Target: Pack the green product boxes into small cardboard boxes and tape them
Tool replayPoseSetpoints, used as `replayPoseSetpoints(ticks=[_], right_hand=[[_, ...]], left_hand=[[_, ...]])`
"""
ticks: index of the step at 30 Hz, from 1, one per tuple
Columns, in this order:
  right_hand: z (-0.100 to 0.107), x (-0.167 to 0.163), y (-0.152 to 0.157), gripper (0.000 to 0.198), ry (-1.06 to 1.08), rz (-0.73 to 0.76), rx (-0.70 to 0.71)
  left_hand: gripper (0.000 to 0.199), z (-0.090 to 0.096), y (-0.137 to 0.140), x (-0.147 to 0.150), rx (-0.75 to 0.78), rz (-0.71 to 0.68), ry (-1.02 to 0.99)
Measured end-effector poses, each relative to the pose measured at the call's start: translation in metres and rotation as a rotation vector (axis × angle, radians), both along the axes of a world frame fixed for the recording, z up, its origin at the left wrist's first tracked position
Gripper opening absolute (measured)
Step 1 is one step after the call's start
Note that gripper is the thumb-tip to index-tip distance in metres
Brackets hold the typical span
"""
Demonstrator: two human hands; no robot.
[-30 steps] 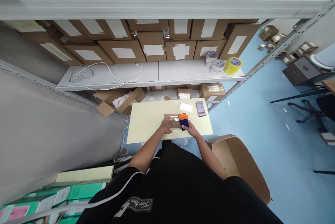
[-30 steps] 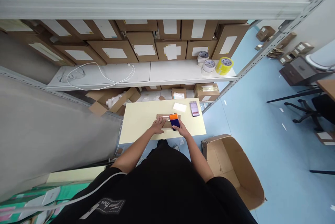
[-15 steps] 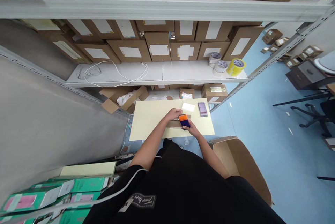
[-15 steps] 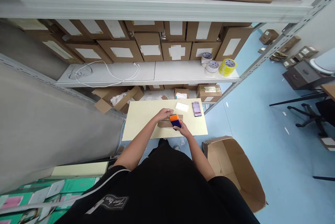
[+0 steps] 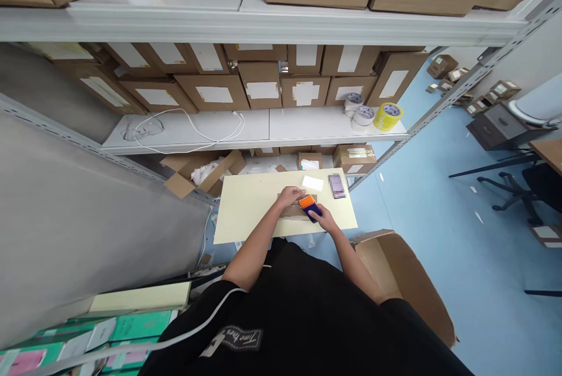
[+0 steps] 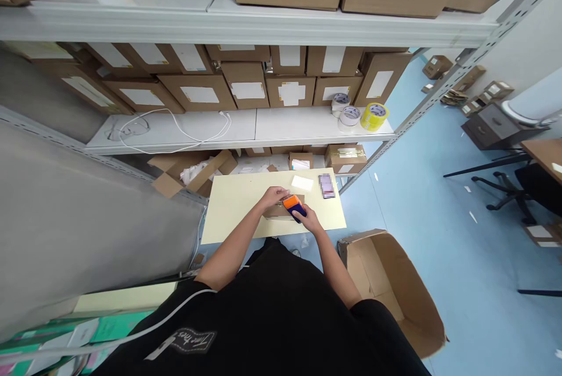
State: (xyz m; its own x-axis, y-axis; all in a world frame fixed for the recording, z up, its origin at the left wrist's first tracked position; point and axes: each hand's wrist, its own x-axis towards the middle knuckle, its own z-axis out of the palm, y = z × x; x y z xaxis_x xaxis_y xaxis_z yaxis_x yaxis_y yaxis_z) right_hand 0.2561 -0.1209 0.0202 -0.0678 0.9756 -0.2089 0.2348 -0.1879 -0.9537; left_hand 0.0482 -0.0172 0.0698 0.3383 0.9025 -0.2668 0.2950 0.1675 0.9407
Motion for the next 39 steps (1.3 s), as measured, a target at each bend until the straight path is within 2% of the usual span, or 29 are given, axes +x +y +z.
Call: replayPoseSetpoints(ticks=[5, 9, 13, 16, 20, 24, 26, 30, 39], right_hand=[[0.017, -0.005, 0.004, 0.048, -0.016, -0.096, 0.004], [0.032, -0.001, 0.015, 0.049, -0.030, -0.050, 0.020], [0.043, 0.026, 0.026, 0.052, -0.144, 0.056, 0.037], [0.046, 0.046, 0.028, 0.054, -0.253, 0.104, 0.012], [0.043, 0.048, 0.037, 0.052, -0.398, 0.165, -0.002], [0.038, 0.030, 0.054, 0.045, -0.514, 0.226, -0.002], [0.036, 0.024, 0.061, 0.041, -0.518, 0.251, -0.007], [0.034, 0.020, 0.069, 0.038, -0.508, 0.272, -0.018], [0.034, 0.025, 0.071, 0.045, -0.486, 0.302, -0.064]], left_hand=[[0.024, 0.008, -0.007, 0.003, 0.022, 0.143, 0.020], [0.019, 0.020, -0.017, 0.000, 0.122, 0.273, 0.086], [0.019, 0.031, -0.015, -0.030, 0.200, 0.453, 0.069], [0.019, 0.030, -0.010, -0.063, 0.183, 0.623, -0.013], [0.022, 0.007, -0.018, -0.089, 0.078, 0.771, -0.111], [0.026, -0.028, -0.036, -0.098, -0.106, 0.936, -0.178], [0.027, -0.043, -0.041, -0.103, -0.234, 0.970, -0.191], [0.026, -0.064, -0.042, -0.112, -0.430, 0.926, -0.181], [0.032, -0.093, -0.044, -0.111, -0.501, 0.833, -0.132]])
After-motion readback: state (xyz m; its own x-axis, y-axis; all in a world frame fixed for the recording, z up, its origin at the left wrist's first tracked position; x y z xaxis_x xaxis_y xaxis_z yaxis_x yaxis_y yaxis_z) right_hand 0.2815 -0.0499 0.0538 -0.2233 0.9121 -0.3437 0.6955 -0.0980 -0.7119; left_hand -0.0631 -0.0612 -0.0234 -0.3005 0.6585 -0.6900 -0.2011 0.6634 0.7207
